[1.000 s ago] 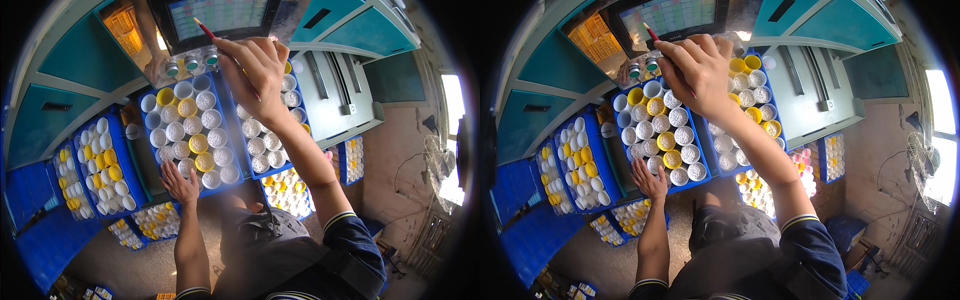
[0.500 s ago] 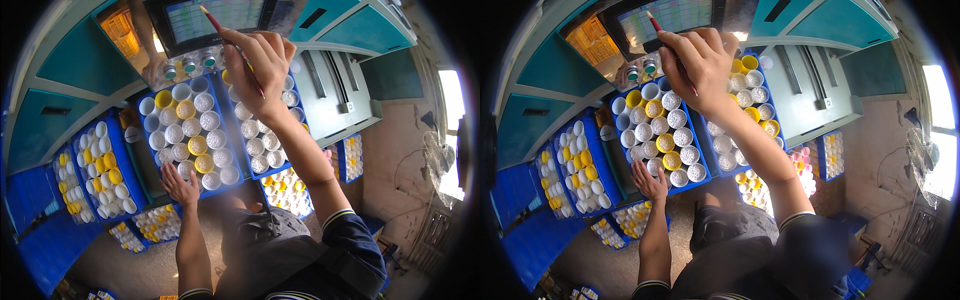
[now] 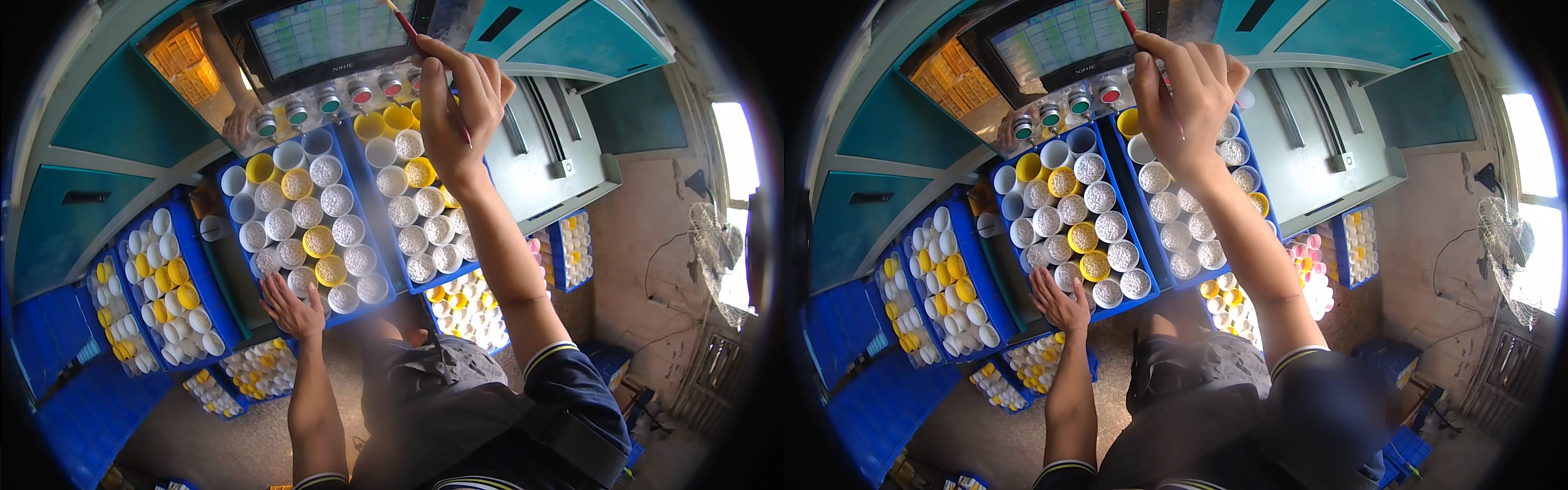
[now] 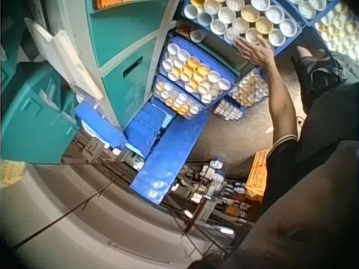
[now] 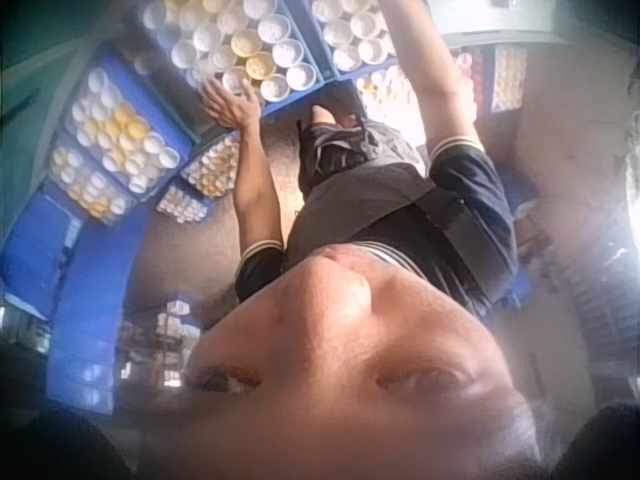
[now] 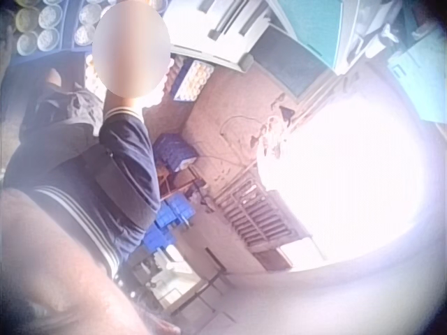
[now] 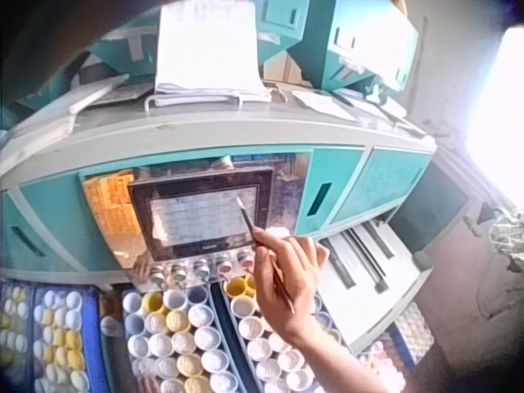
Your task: The person fills small white and yellow cups with a white granular substance from a stack of larger containers, then arranges them in blue trays. The person uses a green handheld device to spray the filled cups and places the trays on a shelf.
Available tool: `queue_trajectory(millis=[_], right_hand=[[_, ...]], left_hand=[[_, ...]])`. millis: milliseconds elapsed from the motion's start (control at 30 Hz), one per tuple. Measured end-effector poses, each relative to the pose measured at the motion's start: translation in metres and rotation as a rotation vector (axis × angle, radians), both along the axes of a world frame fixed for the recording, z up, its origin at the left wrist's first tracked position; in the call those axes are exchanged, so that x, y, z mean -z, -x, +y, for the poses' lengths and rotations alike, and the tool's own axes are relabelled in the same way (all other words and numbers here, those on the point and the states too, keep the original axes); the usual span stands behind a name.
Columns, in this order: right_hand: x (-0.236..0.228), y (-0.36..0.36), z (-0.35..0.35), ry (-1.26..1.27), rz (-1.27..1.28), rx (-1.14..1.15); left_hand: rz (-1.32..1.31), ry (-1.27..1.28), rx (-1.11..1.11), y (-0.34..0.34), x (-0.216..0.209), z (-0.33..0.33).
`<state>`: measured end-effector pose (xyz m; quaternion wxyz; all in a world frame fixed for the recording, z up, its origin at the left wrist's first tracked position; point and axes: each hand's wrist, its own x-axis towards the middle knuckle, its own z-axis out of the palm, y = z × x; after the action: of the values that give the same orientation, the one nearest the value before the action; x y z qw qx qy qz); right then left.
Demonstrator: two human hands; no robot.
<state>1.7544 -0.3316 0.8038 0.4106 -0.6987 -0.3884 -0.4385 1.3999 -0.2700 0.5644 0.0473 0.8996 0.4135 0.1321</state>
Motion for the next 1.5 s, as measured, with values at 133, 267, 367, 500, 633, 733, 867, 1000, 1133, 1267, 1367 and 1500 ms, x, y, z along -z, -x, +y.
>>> queue_trajectory(millis=[133,267,367,500,633,733,867,1000,1133,1267,1367,1500], right_hand=[[0.003,-0.004,-0.005,0.02,0.005,-0.02],[0.003,-0.002,-0.005,0.043,0.008,-0.015],[0.001,0.002,-0.003,0.073,-0.016,-0.103],[-0.004,0.008,0.003,0.099,-0.007,-0.136],[-0.007,0.013,0.011,0.117,-0.04,-0.227],[-0.007,0.016,0.015,0.114,-0.035,-0.232],[-0.005,0.022,0.013,0.167,0.015,-0.261],[-0.003,0.025,0.019,0.177,-0.02,-0.251],[0.002,0.029,0.029,0.17,-0.059,-0.252],[0.005,0.032,0.025,0.143,-0.033,-0.218],[0.006,0.031,0.021,0.147,-0.023,-0.192],[0.008,0.031,0.027,0.154,-0.042,-0.244]], left_hand=[[-0.004,0.005,-0.005,-0.001,0.001,0.0],[0.003,-0.006,-0.003,-0.001,0.0,0.0],[0.011,-0.009,-0.001,0.0,0.0,0.0],[0.011,-0.009,-0.001,0.0,-0.001,0.0],[0.013,-0.012,0.001,0.0,-0.001,0.0],[0.01,-0.021,0.002,0.0,-0.002,0.0],[0.005,-0.008,-0.002,0.0,-0.002,0.0],[-0.004,-0.007,-0.002,0.001,-0.002,0.0],[-0.001,-0.003,-0.004,0.0,-0.001,0.001],[0.001,-0.001,-0.004,0.001,-0.001,0.0],[0.001,-0.009,-0.001,0.001,-0.001,0.0],[0.003,-0.006,0.001,0.001,-0.001,0.001]])
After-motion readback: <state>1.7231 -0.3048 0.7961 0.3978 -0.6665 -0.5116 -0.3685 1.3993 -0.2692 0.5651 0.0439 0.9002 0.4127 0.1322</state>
